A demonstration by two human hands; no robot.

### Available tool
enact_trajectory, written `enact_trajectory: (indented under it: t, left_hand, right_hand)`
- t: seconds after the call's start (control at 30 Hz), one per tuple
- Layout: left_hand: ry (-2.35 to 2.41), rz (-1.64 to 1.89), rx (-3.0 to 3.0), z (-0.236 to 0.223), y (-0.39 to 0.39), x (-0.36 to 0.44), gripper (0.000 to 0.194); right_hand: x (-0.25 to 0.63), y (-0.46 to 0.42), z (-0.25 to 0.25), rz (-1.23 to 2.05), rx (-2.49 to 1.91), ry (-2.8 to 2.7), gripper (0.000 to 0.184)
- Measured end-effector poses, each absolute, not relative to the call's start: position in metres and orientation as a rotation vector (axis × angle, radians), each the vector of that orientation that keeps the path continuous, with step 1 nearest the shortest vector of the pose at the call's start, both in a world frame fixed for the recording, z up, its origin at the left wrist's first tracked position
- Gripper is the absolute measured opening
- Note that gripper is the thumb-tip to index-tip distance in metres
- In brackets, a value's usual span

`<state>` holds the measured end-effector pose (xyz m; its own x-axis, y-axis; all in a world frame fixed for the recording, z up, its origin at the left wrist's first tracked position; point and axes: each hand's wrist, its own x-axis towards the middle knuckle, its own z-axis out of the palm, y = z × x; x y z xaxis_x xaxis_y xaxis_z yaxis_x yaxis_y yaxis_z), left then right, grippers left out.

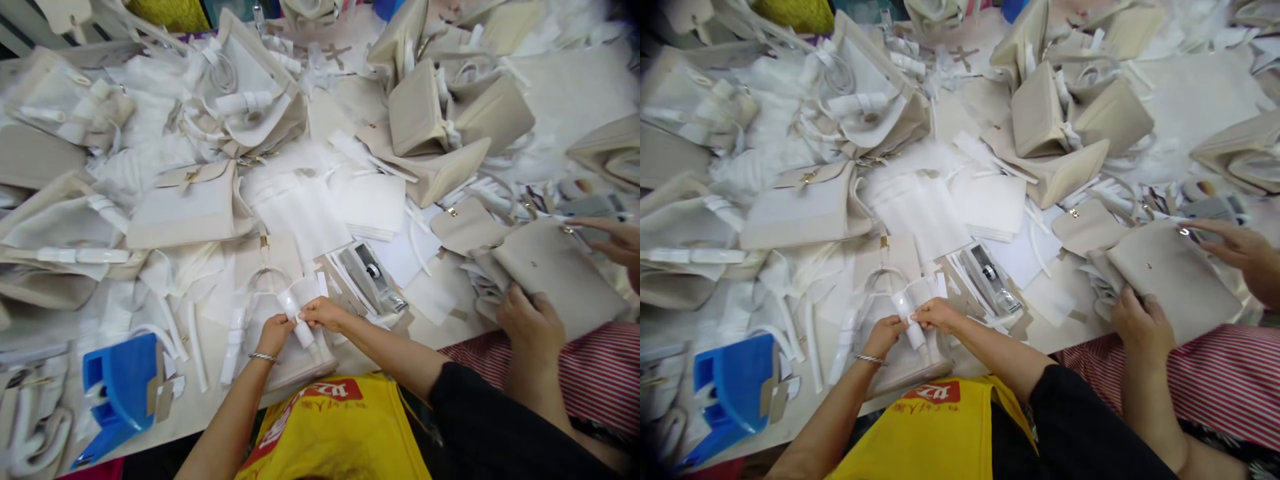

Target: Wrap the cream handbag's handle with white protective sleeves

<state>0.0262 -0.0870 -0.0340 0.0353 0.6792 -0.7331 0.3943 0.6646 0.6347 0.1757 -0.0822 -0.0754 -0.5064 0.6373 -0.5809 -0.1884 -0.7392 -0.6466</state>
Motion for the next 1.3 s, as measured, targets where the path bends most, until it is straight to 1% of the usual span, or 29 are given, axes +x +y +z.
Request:
enact_trajectory:
  t: [0.13,0.3,0.47,0.6,0.83,0.87,0.97,1.0,1.03,1.1,1.17,1.3]
  left_hand:
    - [1.576,0.189,0.929,-0.035,-0.082,0.026,0.018]
    - [1.597,0.12,1.058,-0.037,-0.077,0.026,0.021]
    - [1.452,0.094,1.176,-0.029,-0.079,0.019,0.017]
    - [1.46,-0.008,1.307,-0.034,-0.082,0.014,0.018]
    - [1.547,0.022,1.368,-0.036,-0.09,0.016,0.02]
    - [1.59,0.058,1.358,-0.035,-0.094,0.013,0.024]
    - [1.82,0.213,1.159,-0.034,-0.106,0.0,0.048]
    - [1.856,0.259,1.032,-0.035,-0.11,-0.005,0.05]
    - [1.847,0.288,0.888,-0.035,-0.112,-0.008,0.047]
    - [1.742,0.313,0.645,-0.038,-0.113,-0.014,0.034]
    - [1.67,0.311,0.512,-0.041,-0.111,-0.015,0.026]
    - [1.662,0.262,0.497,-0.043,-0.103,-0.011,0.024]
  right_hand:
    - [0.173,-0.079,-0.077,2.228,-1.261,-0.789,0.035]
    - [0.17,-0.08,-0.073,2.182,-1.325,-0.89,0.035]
    - [0.165,-0.09,-0.066,2.149,-1.341,-0.836,0.033]
    - [0.156,-0.093,-0.068,2.099,-1.463,-0.902,0.031]
    - [0.149,-0.094,-0.065,1.999,-1.639,-1.022,0.025]
    - [0.149,-0.095,-0.066,1.982,-1.665,-1.021,0.025]
    - [0.147,-0.098,-0.066,1.947,-1.713,-0.997,0.025]
    - [0.147,-0.098,-0.065,1.948,-1.716,-0.977,0.025]
    - [0.147,-0.099,-0.064,1.959,-1.713,-0.951,0.025]
    - [0.147,-0.099,-0.061,2.014,-1.68,-0.889,0.025]
    - [0.147,-0.099,-0.059,2.071,-1.633,-0.837,0.025]
    - [0.148,-0.098,-0.058,2.105,-1.603,-0.804,0.025]
